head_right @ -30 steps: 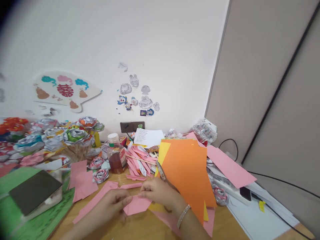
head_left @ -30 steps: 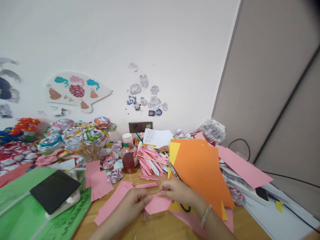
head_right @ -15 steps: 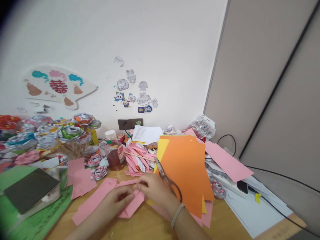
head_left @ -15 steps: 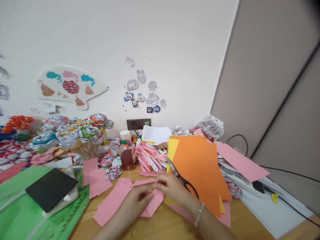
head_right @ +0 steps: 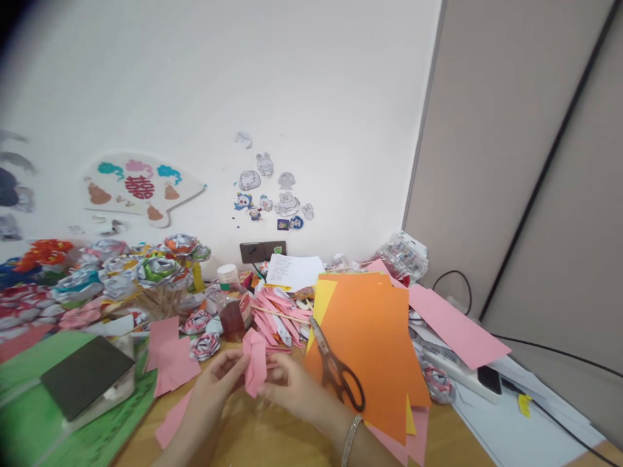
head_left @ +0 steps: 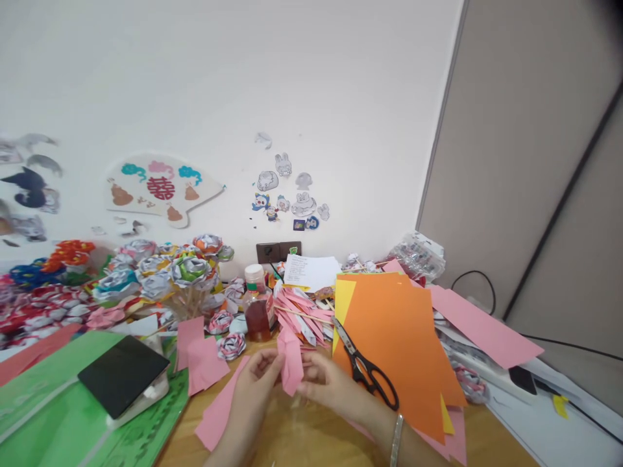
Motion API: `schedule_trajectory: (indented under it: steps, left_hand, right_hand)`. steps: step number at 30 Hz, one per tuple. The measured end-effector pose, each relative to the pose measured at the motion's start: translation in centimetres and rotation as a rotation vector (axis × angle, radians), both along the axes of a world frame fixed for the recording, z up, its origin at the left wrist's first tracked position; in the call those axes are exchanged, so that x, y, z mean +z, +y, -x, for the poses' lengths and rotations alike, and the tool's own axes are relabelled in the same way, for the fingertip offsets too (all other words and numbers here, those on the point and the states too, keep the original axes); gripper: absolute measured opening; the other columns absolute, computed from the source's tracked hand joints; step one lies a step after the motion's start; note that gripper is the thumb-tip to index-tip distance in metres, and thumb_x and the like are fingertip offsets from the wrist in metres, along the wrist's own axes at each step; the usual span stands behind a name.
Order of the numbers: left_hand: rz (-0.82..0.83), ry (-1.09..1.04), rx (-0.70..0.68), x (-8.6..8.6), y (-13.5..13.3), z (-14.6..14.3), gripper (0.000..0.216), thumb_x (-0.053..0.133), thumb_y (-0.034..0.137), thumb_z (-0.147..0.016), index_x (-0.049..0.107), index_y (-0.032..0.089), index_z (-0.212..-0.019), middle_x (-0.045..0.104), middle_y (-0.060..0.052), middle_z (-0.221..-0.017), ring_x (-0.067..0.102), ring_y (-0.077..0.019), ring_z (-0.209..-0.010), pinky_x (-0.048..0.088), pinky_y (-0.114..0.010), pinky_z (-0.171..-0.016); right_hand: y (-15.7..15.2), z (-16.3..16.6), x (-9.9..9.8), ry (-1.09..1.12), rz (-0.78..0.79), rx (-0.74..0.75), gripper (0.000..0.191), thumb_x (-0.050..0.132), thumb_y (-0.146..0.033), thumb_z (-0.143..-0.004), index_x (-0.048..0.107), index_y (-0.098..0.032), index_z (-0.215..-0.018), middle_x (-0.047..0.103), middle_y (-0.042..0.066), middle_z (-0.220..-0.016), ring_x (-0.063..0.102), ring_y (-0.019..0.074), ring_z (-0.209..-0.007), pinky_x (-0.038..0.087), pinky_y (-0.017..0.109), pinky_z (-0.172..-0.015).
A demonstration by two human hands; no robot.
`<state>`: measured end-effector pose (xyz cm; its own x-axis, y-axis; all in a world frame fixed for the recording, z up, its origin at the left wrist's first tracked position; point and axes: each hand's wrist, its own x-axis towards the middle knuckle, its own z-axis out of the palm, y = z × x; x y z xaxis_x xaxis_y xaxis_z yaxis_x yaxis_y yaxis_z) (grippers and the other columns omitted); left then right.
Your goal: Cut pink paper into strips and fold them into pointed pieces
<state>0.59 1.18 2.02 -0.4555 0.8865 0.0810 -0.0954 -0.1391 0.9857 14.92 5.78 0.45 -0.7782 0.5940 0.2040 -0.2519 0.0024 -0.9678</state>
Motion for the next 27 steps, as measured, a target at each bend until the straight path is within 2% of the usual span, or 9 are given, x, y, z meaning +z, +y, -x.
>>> schedule_trajectory:
  steps: [2, 5, 8, 10, 12, 17, 21, 23, 27]
  left_hand:
    - [0.010, -0.053, -0.001, -0.1, -0.1, -0.1, 0.028, 0.071, 0.037, -0.054, 0.059, 0.015, -0.067, 0.060, 0.002, -0.054, 0.054, -0.0112, -0.049, 0.042, -0.020, -0.047]
    - [0.038, -0.067, -0.035, -0.2, 0.0, -0.2, 0.026, 0.070, 0.034, -0.055, 0.052, 0.017, -0.062, 0.052, 0.007, -0.041, 0.043, -0.0062, -0.035, 0.032, -0.016, -0.036]
    - [0.073, -0.017, -0.059, 0.1, 0.1, -0.1, 0.030, 0.069, 0.032, -0.053, 0.050, 0.019, -0.071, 0.053, 0.008, -0.040, 0.044, -0.0079, -0.033, 0.033, -0.017, -0.035]
    - [0.073, 0.055, -0.077, 0.5, 0.1, 0.0, 0.036, 0.068, 0.033, -0.053, 0.050, 0.019, -0.081, 0.054, 0.008, -0.041, 0.046, -0.0097, -0.034, 0.035, -0.019, -0.035]
    - [0.060, 0.157, -0.099, 1.0, 0.0, 0.2, 0.034, 0.065, 0.035, -0.057, 0.051, 0.018, -0.083, 0.053, 0.008, -0.041, 0.047, -0.0107, -0.036, 0.037, -0.020, -0.038]
    - [0.100, 0.350, -0.195, 1.5, -0.1, 0.4, 0.024, 0.058, 0.040, -0.065, 0.055, 0.016, -0.066, 0.053, 0.005, -0.042, 0.049, -0.0124, -0.042, 0.039, -0.023, -0.045]
    - [0.111, 0.455, -0.282, 2.0, -0.3, 0.7, 0.034, 0.057, 0.043, -0.069, 0.052, 0.016, -0.049, 0.051, 0.003, -0.042, 0.048, -0.0113, -0.044, 0.036, -0.022, -0.047]
    - [0.151, 0.410, -0.355, 2.2, -0.5, 1.0, 0.031, 0.056, 0.043, -0.071, 0.058, 0.015, -0.057, 0.054, 0.002, -0.043, 0.049, -0.0117, -0.044, 0.037, -0.022, -0.048]
    - [0.185, 0.221, -0.438, 2.3, -0.6, 1.4, 0.038, 0.060, 0.041, -0.069, 0.062, 0.013, -0.095, 0.061, 0.002, -0.049, 0.051, -0.0119, -0.043, 0.039, -0.022, -0.047]
  right_hand:
    - [-0.2, 0.5, -0.2, 0.050, 0.020, 0.024, 0.046, 0.064, -0.031, -0.072, 0.046, -0.019, -0.113, 0.059, 0.004, -0.091, 0.057, 0.0149, -0.081, 0.044, 0.024, -0.066]
    - [0.0, 1.3, -0.8, 0.003, -0.009, -0.080, 0.035, 0.059, -0.034, -0.075, 0.049, -0.018, -0.105, 0.058, 0.000, -0.076, 0.056, 0.0114, -0.065, 0.041, 0.020, -0.056]
    - [0.8, 1.3, -1.3, -0.075, -0.046, -0.201, 0.024, 0.053, -0.035, -0.078, 0.052, -0.015, -0.092, 0.053, -0.003, -0.061, 0.049, 0.0090, -0.050, 0.036, 0.018, -0.046]
    - [1.3, 0.8, -1.1, -0.098, -0.063, -0.242, 0.019, 0.052, -0.033, -0.078, 0.052, -0.015, -0.082, 0.050, -0.004, -0.056, 0.046, 0.0081, -0.047, 0.034, 0.018, -0.045]
    - [1.8, 0.0, -0.5, -0.120, -0.090, -0.250, 0.016, 0.053, -0.030, -0.076, 0.050, -0.015, -0.072, 0.048, -0.004, -0.055, 0.045, 0.0080, -0.048, 0.034, 0.018, -0.047]
    - [2.5, -1.4, 0.6, -0.164, -0.200, -0.234, 0.014, 0.052, -0.026, -0.077, 0.048, -0.015, -0.069, 0.050, -0.004, -0.058, 0.049, 0.0085, -0.052, 0.035, 0.018, -0.049]
    - [2.9, -1.9, 0.6, -0.184, -0.152, -0.132, 0.020, 0.053, -0.034, -0.078, 0.051, -0.014, -0.080, 0.054, -0.003, -0.058, 0.050, 0.0078, -0.046, 0.037, 0.019, -0.047]
    - [3.0, -2.1, 0.6, -0.155, -0.096, -0.031, 0.025, 0.053, -0.038, -0.078, 0.052, -0.014, -0.084, 0.056, -0.002, -0.058, 0.051, 0.0083, -0.046, 0.039, 0.019, -0.048]
    - [2.9, -2.6, 0.8, -0.090, -0.024, 0.056, 0.032, 0.052, -0.040, -0.080, 0.054, -0.012, -0.094, 0.060, 0.001, -0.061, 0.052, 0.0079, -0.047, 0.039, 0.019, -0.049]
